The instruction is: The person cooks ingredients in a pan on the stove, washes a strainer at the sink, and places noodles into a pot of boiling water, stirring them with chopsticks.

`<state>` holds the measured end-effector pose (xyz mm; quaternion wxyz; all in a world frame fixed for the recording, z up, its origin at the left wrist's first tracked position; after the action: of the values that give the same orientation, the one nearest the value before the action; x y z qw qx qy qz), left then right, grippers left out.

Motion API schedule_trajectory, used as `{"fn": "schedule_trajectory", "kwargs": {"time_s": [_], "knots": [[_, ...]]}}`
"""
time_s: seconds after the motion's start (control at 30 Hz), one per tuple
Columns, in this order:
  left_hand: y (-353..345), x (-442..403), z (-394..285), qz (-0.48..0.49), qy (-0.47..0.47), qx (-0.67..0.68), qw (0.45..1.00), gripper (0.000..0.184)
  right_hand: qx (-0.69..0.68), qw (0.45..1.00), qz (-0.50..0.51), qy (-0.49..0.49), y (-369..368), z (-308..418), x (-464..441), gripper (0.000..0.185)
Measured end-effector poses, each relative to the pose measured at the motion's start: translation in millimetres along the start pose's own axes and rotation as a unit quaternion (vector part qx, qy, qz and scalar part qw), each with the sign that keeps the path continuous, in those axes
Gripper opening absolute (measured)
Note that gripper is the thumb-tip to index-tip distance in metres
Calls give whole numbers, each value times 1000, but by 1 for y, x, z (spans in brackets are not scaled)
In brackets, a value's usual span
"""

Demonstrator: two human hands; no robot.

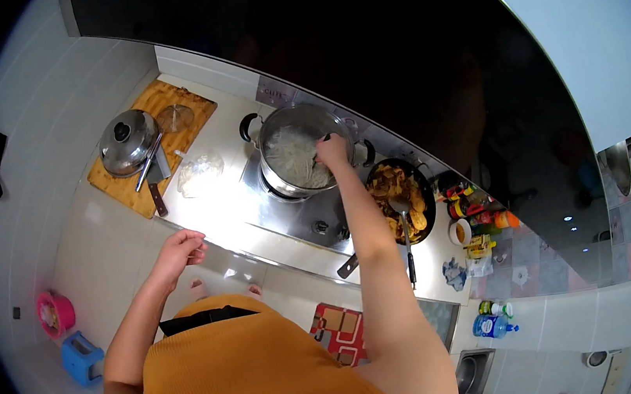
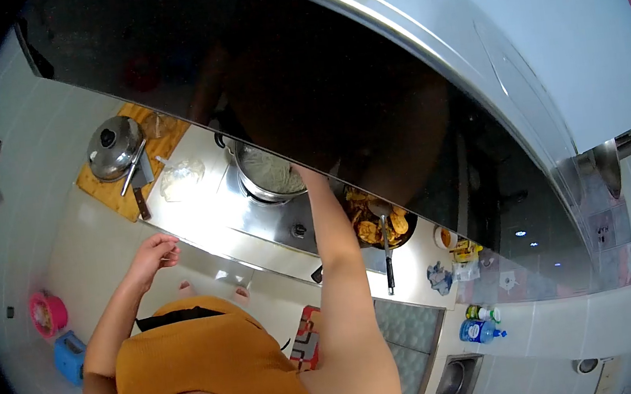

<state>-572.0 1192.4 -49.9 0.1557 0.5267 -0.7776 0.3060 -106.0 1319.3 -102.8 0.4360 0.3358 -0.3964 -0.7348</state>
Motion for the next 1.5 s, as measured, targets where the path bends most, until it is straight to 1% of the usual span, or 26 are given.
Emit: {"fn": "schedule_trajectory", "kwargs": {"time_s": [0.07, 0.1, 0.13, 0.17, 0.2, 0.27, 0.3, 0.37, 0.43, 0.5, 0.6, 0.63, 0.67, 0.7, 0.73, 0.77, 0.83, 0.87, 0.93, 1.07, 1.17, 1.23, 1.3, 1.37, 1.47, 1.5], "knots": [[3, 0, 0, -3, 0, 2, 1000, 16, -7, 998, -52, 32, -37, -14, -20, 23], [6, 0, 1, -1, 0, 5, 1000, 16, -30, 998, -34, 49, -41, -3, -22, 22], [7, 0, 2, 1, 1, 7, 1000, 16, -77, 996, -20, 28, -40, 5, -22, 21], [9, 1, 3, -6, 3, 8, 1000, 16, -125, 992, -8, 7, -38, 12, -21, 20], [10, 1, 3, -10, 3, 8, 1000, 16, -196, 979, -4, -51, -29, 19, -23, 20], [9, 0, 4, -13, 2, 10, 1000, 16, -330, 930, 6, -164, -2, 46, -17, 20], [10, 0, 4, -11, 2, 11, 1000, 16, -234, 957, 33, -169, 26, 70, -4, 18], [9, 1, 4, -8, 3, 10, 1000, 16, -88, 980, 69, -165, -4, 36, -23, 16], [5, 2, -1, -7, 2, 10, 1000, 16, -44, 977, 151, -142, -4, 38, -22, 17], [6, -3, 1, -1, -2, 6, 1000, 17, -97, 949, 281, -105, 12, 41, -9, 21], [2, -4, 6, 9, 6, -1, 1000, 17, -80, 965, 197, -153, 54, 12, -10, 21], [-1, -6, 5, 13, 7, -4, 1000, 17, 2, 988, 126, -90, 54, -1, -16, 21], [-5, -5, 3, 17, 6, -8, 1000, 17, 60, 991, 92, -70, 49, -17, -19, 21], [-10, -4, 0, 21, 6, -11, 1000, 17, 88, 990, 93, -63, 46, -18, -11, 22], [-14, -3, -2, 24, 5, -14, 1000, 18, 78, 985, 133, -76, 42, -11, -2, 22], [-15, -4, -1, 27, 5, -14, 1000, 17, 54, 977, 183, -95, 36, -4, 8, 23], [-17, -6, 0, 31, 6, -16, 999, 17, -18, 967, 222, -127, 26, 18, 22, 24], [-15, -4, 0, 28, 6, -17, 999, 17, -58, 967, 204, -143, 26, 28, 25, 25], [-13, -2, -3, 23, 2, -20, 1000, 17, -134, 972, 110, -162, 28, 38, 21, 24], [1, 3, -1, -2, -1, -11, 1000, 17, -207, 963, 88, -147, 26, 66, 14, 22], [11, 6, -1, -9, -2, -2, 1000, 17, -335, 928, 18, -160, 13, 62, 1, 20], [15, 6, 5, -12, -4, 5, 1000, 17, -153, 987, -18, -44, -30, 28, -32, 19], [14, 11, 4, -14, -1, 7, 1000, 17, -103, 993, 35, -53, -36, 32, -28, 19], [12, 10, 3, -11, 0, 7, 1000, 17, -185, 950, 171, -184, 6, 70, 9, 18], [8, 6, 4, 1, 1, 5, 1000, 17, -125, 969, 105, -183, 35, 42, 8, 18], [7, 6, 4, 3, 0, 2, 1000, 18, -87, 973, 93, -193, 56, 46, 21, 17]]}}
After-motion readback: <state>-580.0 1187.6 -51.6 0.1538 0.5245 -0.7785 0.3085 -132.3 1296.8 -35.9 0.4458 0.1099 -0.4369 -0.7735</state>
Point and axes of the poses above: each hand's wrist, its own x-axis away from the middle knuckle, its own y-axis out of the back of the hand, z = x × y, the point moved 6 cm from there along -x, towards the middle knuckle, and after that the axes turned 14 degrees about x, right-handed, at the moved point
